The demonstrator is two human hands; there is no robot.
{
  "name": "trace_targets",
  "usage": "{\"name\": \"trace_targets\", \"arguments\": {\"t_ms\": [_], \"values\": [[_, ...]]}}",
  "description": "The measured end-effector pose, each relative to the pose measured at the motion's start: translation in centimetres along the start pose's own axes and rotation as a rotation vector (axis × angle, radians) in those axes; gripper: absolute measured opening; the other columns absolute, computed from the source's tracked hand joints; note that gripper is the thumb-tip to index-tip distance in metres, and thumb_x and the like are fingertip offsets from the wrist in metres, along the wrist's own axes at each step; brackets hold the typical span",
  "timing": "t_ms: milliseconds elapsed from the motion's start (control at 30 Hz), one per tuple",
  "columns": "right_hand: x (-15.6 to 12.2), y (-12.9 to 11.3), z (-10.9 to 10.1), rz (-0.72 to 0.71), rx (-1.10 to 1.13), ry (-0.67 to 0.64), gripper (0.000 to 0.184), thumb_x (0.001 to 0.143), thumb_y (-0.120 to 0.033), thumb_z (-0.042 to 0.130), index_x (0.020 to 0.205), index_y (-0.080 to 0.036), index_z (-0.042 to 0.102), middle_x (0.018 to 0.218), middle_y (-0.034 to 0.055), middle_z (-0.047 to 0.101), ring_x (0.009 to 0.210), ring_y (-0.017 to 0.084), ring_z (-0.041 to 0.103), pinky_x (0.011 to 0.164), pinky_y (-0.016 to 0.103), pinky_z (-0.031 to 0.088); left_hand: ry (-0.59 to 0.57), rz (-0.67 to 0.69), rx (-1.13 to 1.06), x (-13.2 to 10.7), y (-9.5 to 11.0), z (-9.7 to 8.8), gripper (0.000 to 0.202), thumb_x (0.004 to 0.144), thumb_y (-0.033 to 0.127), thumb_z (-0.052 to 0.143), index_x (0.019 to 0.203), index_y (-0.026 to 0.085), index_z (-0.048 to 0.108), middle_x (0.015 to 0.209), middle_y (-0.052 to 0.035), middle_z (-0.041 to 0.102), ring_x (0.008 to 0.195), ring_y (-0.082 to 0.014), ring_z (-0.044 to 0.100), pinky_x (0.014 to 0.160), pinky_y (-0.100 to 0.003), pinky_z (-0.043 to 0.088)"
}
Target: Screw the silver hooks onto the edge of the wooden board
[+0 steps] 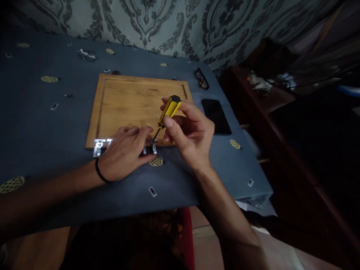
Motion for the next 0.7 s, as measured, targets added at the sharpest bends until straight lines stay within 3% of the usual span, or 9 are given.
{"name": "trace_targets", "arguments": {"t_ms": [200,333,533,700], "values": [[0.2,0.0,0.1,0.012,0.029,0.059,0.031,0.065,-0.032,0.092,0.088,-0.028,0.072,0.091,-0.0044,0.073,0.050,0.007,0.058,0.037,0.019,0.049,0.008,0.002,-0.003,0.1,-0.1,0.0,0.049,0.090,0.035,0.071,0.126,0.014,0.045,0.109,-0.0104,0.071,0.107,-0.0298,0.063,0.092,-0.044,0.043],[0.6,0.3,0.8,0.057,0.031,0.006,0.043,0.058,-0.031,0.095,0.089,-0.027,0.066,0.081,-0.0067,0.065,0.051,0.007,0.059,0.041,0.018,0.052,0.012,0.011,0.010,0.2,0.0,-0.1,0.049,0.090,0.036,0.070,0.125,0.013,0.045,0.105,-0.0099,0.071,0.107,-0.0307,0.064,0.091,-0.045,0.044],[1.3,0.0,1.7,0.058,-0.021,-0.101,0.034,0.067,-0.033,0.090,0.082,-0.025,0.061,0.073,-0.0078,0.061,0.048,0.006,0.055,0.039,0.018,0.049,0.022,0.013,0.014,0.1,0.0,-0.1,0.047,0.090,0.036,0.070,0.123,0.013,0.046,0.105,-0.0106,0.070,0.107,-0.0301,0.064,0.090,-0.044,0.044],[1.2,0.2,1.6,0.048,-0.059,-0.116,0.027,0.074,-0.035,0.085,0.093,-0.024,0.069,0.092,-0.0020,0.068,0.052,0.006,0.056,0.041,0.019,0.050,0.050,0.026,0.016,0.0,0.1,-0.1,0.045,0.090,0.036,0.070,0.121,0.013,0.046,0.106,-0.0109,0.071,0.107,-0.0294,0.064,0.091,-0.043,0.045]]}}
Point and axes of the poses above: each hand's wrist, its own x-axis towards the middle knuckle, its own z-axis out of the palm, y = z × x, the point moved 9 cm from there along x, towards the middle knuckle
